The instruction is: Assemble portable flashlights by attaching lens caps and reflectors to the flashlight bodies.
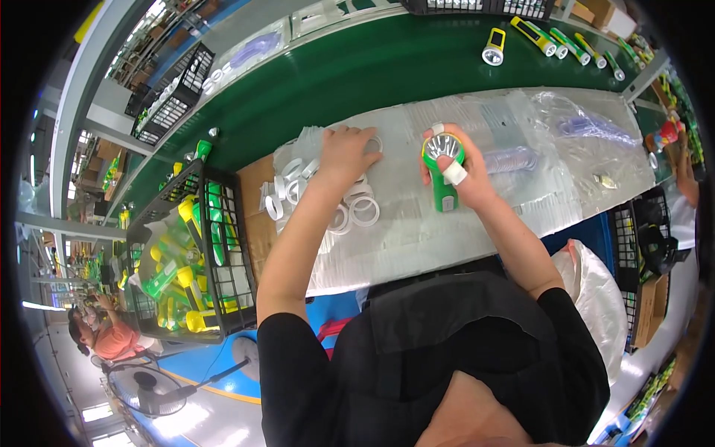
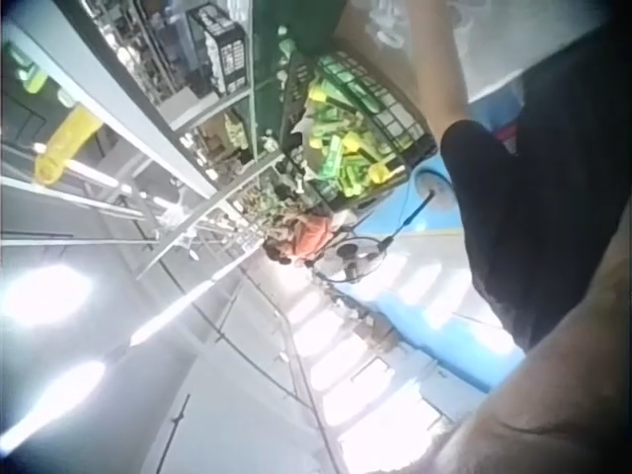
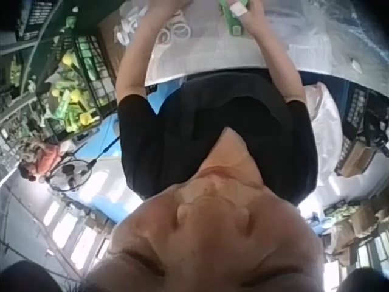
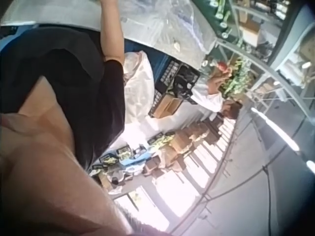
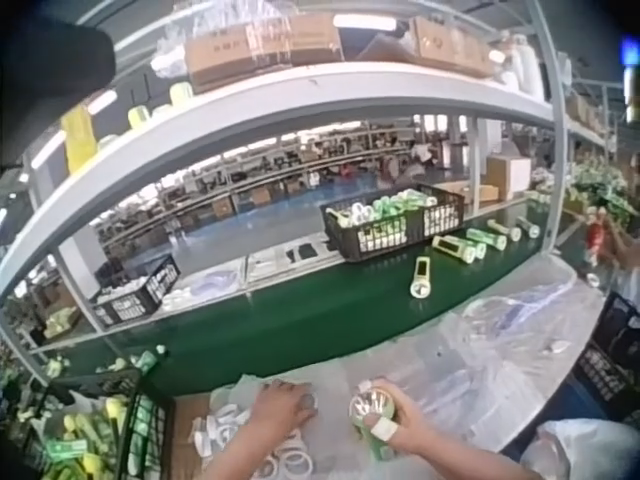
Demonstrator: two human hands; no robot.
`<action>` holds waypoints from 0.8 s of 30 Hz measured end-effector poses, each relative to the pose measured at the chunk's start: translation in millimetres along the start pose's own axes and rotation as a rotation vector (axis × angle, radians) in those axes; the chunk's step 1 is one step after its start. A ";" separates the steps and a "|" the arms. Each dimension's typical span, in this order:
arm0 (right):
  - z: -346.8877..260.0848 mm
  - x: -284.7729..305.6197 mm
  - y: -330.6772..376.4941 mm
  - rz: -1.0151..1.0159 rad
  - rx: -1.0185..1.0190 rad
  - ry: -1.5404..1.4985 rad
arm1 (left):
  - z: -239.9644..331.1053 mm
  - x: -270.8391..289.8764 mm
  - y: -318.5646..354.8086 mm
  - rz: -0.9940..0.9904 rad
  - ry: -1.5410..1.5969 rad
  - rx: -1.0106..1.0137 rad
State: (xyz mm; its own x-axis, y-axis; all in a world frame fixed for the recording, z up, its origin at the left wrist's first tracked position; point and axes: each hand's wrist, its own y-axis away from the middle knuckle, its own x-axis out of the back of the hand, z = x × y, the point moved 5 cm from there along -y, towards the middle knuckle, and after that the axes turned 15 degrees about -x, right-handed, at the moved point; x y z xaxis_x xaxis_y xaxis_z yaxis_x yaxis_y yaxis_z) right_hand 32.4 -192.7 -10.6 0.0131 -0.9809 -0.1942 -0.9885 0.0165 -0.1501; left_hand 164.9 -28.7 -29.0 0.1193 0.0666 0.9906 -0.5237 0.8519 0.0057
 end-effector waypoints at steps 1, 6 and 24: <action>0.9 -1.0 -0.4 -0.017 -0.003 -0.020 | 1.0 7.8 2.2 0.161 -0.030 -0.064; 2.5 6.3 0.6 -0.009 -0.010 -0.034 | 50.5 59.7 12.7 0.751 1.290 -0.155; -4.5 16.1 3.6 -0.142 -0.049 -0.309 | 116.8 74.2 29.2 0.720 0.424 -0.514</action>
State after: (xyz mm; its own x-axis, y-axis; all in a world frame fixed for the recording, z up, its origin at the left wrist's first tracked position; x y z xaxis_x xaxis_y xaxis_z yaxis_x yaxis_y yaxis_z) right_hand 28.5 -209.2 -9.8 0.1884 -0.8677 -0.4599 -0.9796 -0.1324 -0.1513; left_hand 59.9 -59.6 60.6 0.2615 0.7544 0.6020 -0.1709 0.6501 -0.7404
